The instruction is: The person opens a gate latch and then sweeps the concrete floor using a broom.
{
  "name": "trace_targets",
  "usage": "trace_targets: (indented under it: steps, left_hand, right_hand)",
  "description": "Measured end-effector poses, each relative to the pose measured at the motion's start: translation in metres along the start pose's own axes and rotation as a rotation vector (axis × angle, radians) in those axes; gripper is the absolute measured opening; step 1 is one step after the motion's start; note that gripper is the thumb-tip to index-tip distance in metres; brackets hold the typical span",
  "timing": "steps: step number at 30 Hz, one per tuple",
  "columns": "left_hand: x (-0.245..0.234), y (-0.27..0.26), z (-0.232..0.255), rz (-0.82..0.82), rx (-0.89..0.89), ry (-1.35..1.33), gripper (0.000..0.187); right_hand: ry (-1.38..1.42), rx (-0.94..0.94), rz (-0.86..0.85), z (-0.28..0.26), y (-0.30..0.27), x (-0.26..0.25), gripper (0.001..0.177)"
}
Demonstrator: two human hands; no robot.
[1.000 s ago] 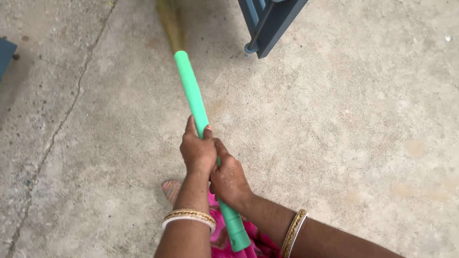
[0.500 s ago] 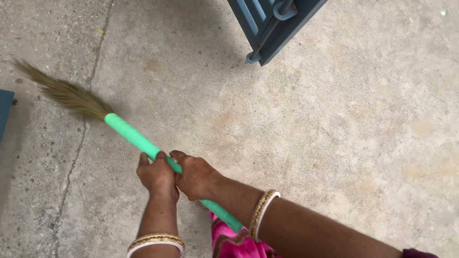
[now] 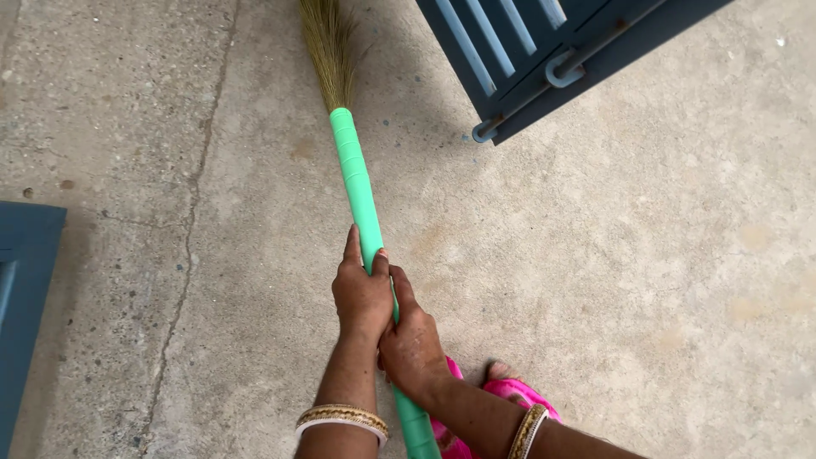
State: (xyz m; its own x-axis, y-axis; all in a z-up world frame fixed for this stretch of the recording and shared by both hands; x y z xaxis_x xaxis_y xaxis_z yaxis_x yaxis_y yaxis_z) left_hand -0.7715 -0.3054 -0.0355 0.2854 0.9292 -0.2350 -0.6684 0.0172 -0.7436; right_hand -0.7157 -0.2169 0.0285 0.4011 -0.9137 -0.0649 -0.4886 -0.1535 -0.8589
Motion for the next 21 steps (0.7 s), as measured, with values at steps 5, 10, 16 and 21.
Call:
trace_targets:
  steps: [5, 10, 16, 21]
  left_hand:
    - [-0.069, -0.008, -0.004, 0.084, -0.091, -0.051, 0.065]
    - [-0.135, -0.006, -0.021, 0.270, -0.131, -0.220, 0.065]
    - [-0.145, 0.024, -0.056, 0.345, -0.185, -0.715, 0.073]
    - [-0.119, 0.046, 0.005, 0.280, -0.180, -0.414, 0.071]
  right_hand:
    - [-0.113, -0.129, -0.096, -0.045, 0.018, 0.041, 0.074]
    - [-0.380, -0.203, -0.237, -0.093, 0.053, 0.073, 0.069]
    - [-0.444, -0.172, -0.441, -0.120, 0.086, 0.078, 0.054]
    - [-0.186, -0.021, -0.310, -0.110, 0.088, 0.025, 0.058]
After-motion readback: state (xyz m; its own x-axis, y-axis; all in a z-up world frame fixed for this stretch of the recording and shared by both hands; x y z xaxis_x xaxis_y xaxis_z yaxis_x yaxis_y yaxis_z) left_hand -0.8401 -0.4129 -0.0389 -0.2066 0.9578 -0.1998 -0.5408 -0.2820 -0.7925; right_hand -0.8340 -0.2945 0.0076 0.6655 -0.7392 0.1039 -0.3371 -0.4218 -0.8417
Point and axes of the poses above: each hand's wrist, its own y-axis towards the middle knuckle, its own x-axis out of the palm, z = x × y, the point moved 8 cm from there along y, towards the middle knuckle, and after that the axes turned 15 degrees about -z, right-handed, at the moved point
